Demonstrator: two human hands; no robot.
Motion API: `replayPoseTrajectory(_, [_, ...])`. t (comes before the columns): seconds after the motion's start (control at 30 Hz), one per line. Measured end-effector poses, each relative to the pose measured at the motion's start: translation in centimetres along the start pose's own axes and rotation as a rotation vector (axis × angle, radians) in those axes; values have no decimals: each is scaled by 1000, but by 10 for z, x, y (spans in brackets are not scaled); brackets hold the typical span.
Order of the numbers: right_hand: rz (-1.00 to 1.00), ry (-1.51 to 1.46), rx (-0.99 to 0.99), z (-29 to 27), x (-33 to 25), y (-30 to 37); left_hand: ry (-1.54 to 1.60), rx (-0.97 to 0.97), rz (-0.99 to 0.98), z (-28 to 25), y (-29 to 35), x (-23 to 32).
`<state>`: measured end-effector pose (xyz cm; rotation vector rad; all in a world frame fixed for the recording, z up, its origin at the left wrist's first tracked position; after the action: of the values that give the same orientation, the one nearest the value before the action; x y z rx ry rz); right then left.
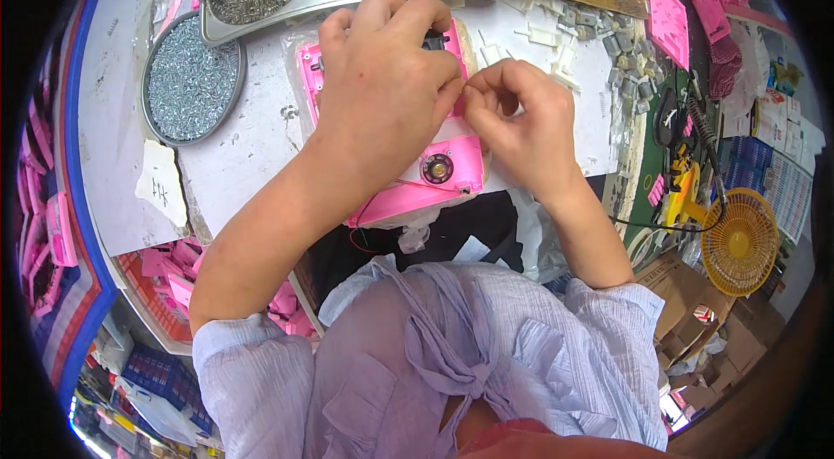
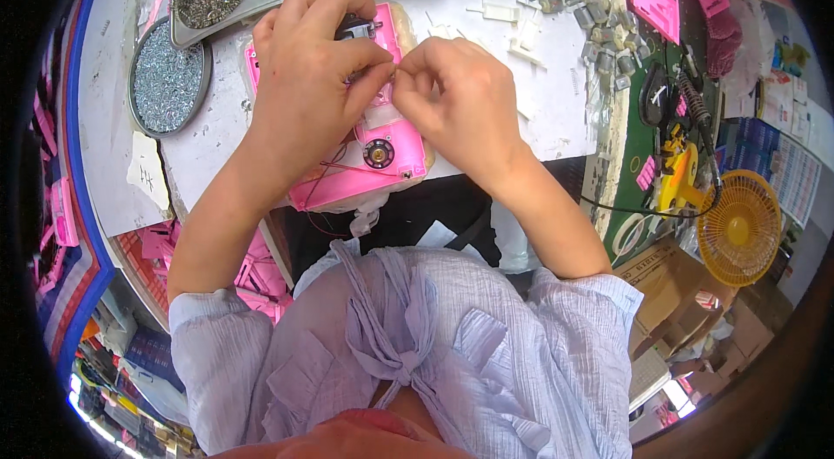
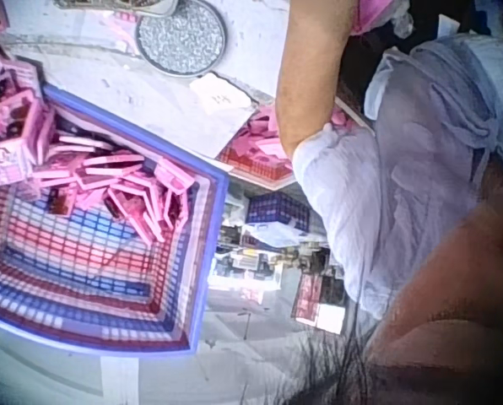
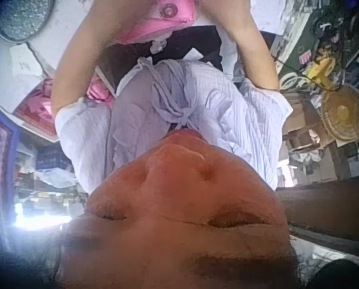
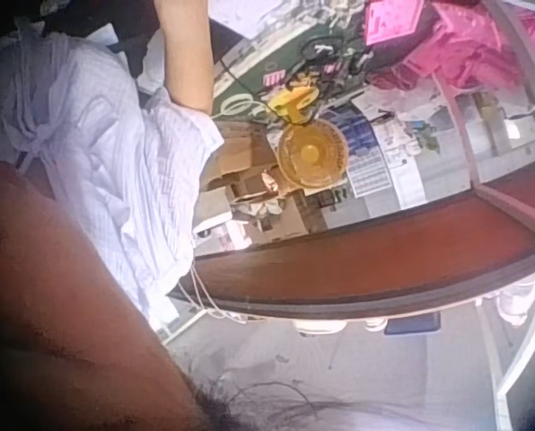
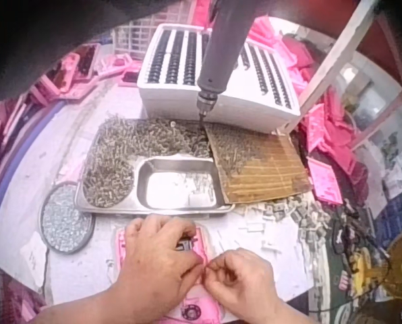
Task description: Assembling electronic toy components by soldering wires and screwing parts together on a factory workbench.
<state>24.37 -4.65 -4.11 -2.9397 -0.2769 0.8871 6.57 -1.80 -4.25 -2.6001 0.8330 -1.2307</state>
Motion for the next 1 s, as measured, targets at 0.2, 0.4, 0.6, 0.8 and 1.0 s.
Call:
replayPoseTrajectory(0.2, [-334,226,152,-1,-4,10,-4,19,5,2,2,1])
replayPoseTrajectory(0.4, [-331,352,43,-14,-23,13,-4,20,17,3,2,-1])
replayPoseTrajectory(0.6, [262,-336,-283,-13,13,-4,7,-2,60,2,2,-5])
replayPoseTrajectory(0.8, [330,-477,-337,-6,16,-12,42,10,73,2,1,-7])
replayPoseTrajectory(1.0, [350,-431,-365,-9,12,-14,53,-32,99,0,2,-8])
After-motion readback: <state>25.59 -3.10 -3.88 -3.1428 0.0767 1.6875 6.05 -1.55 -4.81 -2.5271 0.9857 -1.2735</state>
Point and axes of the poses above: each hand's wrist, its own y-axis away from the middle knuckle, its own z-axis out of the palm, x = y × z, the point moved 1 cm from there along -y, towards the middle knuckle, and after that the axes turned 11 degrees about y, right-handed, at the moved point
